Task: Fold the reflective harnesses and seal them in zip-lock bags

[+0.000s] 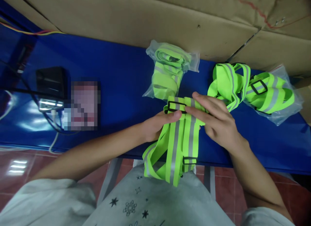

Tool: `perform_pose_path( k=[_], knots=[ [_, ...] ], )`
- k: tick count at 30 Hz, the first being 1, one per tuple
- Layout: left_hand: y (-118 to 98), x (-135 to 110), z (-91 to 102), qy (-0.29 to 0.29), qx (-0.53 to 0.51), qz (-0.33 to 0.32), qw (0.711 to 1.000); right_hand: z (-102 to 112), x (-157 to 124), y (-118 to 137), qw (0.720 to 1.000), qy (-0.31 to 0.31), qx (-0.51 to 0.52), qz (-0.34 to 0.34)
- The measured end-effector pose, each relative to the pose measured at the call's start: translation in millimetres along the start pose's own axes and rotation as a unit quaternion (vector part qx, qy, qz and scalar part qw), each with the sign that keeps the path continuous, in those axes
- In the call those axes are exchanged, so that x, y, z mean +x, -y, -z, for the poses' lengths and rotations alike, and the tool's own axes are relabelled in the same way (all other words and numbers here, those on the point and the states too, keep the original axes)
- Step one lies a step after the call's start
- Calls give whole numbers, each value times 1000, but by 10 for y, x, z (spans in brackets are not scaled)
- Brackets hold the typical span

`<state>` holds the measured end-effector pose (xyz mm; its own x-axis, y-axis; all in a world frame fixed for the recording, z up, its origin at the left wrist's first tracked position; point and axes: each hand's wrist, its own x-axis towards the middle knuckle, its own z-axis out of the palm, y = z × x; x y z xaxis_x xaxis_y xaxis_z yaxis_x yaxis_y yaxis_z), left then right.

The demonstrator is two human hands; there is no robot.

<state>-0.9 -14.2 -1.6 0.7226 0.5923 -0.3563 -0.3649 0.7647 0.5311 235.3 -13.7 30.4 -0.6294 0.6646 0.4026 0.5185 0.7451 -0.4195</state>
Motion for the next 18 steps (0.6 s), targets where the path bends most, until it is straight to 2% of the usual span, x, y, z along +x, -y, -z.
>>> perform_pose_path(
  k=[3, 4, 6, 8, 11, 15, 18],
  knots=[
    [-54, 11, -31, -26, -2, -25, 999, 82, 17, 28, 990, 70, 112, -48],
    [-67, 17, -41, -28, 3, -32, 999, 96, 17, 30, 983, 65, 153, -73],
    [-73, 26, -60, -23, 22, -46, 998, 96, 15, 23, 970, 12, 207, -129],
    [-50, 32, -75, -13, 43, -63, 997, 56, 15, 4, 965, -25, 206, -162],
    [15, 42, -88, -21, 52, -64, 996, -38, 24, -18, 962, 1, 193, -195],
    [68, 66, -71, -39, -5, -18, 999, -135, 34, -5, 950, -15, 208, -230],
    [72, 78, -37, -18, -50, 23, 998, -172, 23, 37, 951, -48, 190, -241]
  ],
)
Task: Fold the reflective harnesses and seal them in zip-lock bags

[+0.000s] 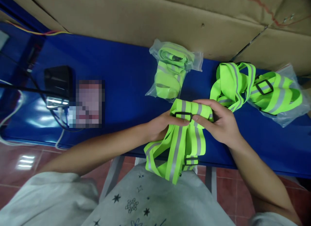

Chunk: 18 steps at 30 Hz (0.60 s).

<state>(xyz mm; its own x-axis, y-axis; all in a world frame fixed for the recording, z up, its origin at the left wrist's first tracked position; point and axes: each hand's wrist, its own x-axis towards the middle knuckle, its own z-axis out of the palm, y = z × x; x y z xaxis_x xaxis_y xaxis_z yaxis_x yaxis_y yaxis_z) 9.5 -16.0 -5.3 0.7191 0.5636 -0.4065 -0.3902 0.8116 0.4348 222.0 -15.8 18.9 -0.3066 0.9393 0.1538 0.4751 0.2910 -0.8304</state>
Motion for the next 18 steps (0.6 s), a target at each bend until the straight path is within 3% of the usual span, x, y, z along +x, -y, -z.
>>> perform_pose_path(
  k=[5, 10, 14, 18],
  knots=[
    [18, -6, 15, 26, -31, 54, 998, -79, -62, 54, 997, -66, 26, -36],
    [60, -6, -16, 49, -3, 53, 997, -89, -47, 26, 984, -59, 123, -111],
    [79, -14, 6, 59, 16, 76, 995, -36, 26, -34, 955, -43, 231, -181],
    [54, -31, -16, 107, 132, 52, 984, -66, 41, 15, 927, -45, 301, -221]
  ],
)
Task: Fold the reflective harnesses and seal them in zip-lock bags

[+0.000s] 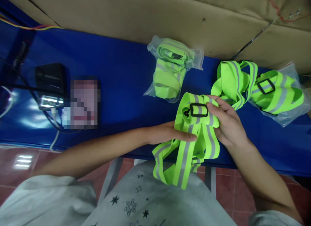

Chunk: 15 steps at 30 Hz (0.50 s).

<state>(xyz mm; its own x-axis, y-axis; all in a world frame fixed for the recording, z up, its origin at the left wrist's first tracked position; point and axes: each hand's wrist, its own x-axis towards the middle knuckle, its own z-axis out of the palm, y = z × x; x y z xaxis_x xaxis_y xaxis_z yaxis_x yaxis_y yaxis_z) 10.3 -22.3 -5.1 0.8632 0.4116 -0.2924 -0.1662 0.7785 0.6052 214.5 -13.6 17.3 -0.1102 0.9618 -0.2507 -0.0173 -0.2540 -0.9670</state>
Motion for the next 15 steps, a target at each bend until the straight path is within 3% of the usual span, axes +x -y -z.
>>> perform_pose_path(
  k=[4, 8, 11, 13, 15],
  knots=[
    [-23, 26, -65, 33, 73, -19, 997, -108, -115, -15, 988, -51, -117, 82],
    [-9, 59, -141, -2, 116, -11, 993, -178, -232, -21, 934, -119, -270, 200],
    [28, 74, -214, -26, 113, -7, 993, -227, -266, -9, 899, -147, -308, 274],
    [73, 81, -257, -65, 81, -20, 994, -240, -245, -4, 895, -148, -306, 288],
    [121, 82, -276, -136, 34, -24, 990, -217, -191, -4, 915, -114, -284, 264]
  ],
)
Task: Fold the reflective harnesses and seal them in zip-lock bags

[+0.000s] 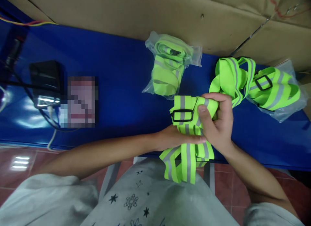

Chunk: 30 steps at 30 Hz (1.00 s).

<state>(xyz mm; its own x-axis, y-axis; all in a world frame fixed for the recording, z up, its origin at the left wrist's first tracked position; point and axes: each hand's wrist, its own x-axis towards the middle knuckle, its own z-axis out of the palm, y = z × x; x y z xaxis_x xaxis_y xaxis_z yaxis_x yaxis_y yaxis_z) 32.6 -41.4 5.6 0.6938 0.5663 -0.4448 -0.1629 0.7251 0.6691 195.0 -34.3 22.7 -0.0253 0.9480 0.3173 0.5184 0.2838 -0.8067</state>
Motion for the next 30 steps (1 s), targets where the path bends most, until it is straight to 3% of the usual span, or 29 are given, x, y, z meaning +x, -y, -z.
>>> perform_pose_path(
  k=[2, 6, 8, 9, 13, 16, 19, 23, 26, 30],
  knots=[
    [33, -5, 14, -34, -47, 33, 998, 23, 62, -65, 995, 67, 65, -47],
    [35, -8, 109, 46, -82, 109, 990, 121, 161, -191, 931, 223, 210, -197],
    [18, -7, 152, 78, -108, 102, 986, 171, 182, -211, 914, 241, 233, -227],
    [9, -8, 167, 94, -130, 100, 982, 192, 187, -208, 921, 227, 226, -222],
    [-30, -28, 205, 112, -210, 139, 961, 237, 185, -136, 981, 117, 106, -114],
    [-63, -52, 222, 88, -211, 155, 961, 231, 151, -79, 998, 56, 28, 9],
    [-106, -74, 227, 87, -204, 142, 965, 230, 105, -87, 988, 56, 6, 145],
    [-154, -95, 229, 98, -182, 54, 977, 274, 122, -186, 946, 88, -75, 303],
    [-162, -75, 249, 72, -168, 28, 983, 315, 184, -231, 928, 167, -94, 320],
    [-197, -23, 274, 37, -158, 33, 986, 381, 225, -195, 923, 326, 51, 197]
  ],
)
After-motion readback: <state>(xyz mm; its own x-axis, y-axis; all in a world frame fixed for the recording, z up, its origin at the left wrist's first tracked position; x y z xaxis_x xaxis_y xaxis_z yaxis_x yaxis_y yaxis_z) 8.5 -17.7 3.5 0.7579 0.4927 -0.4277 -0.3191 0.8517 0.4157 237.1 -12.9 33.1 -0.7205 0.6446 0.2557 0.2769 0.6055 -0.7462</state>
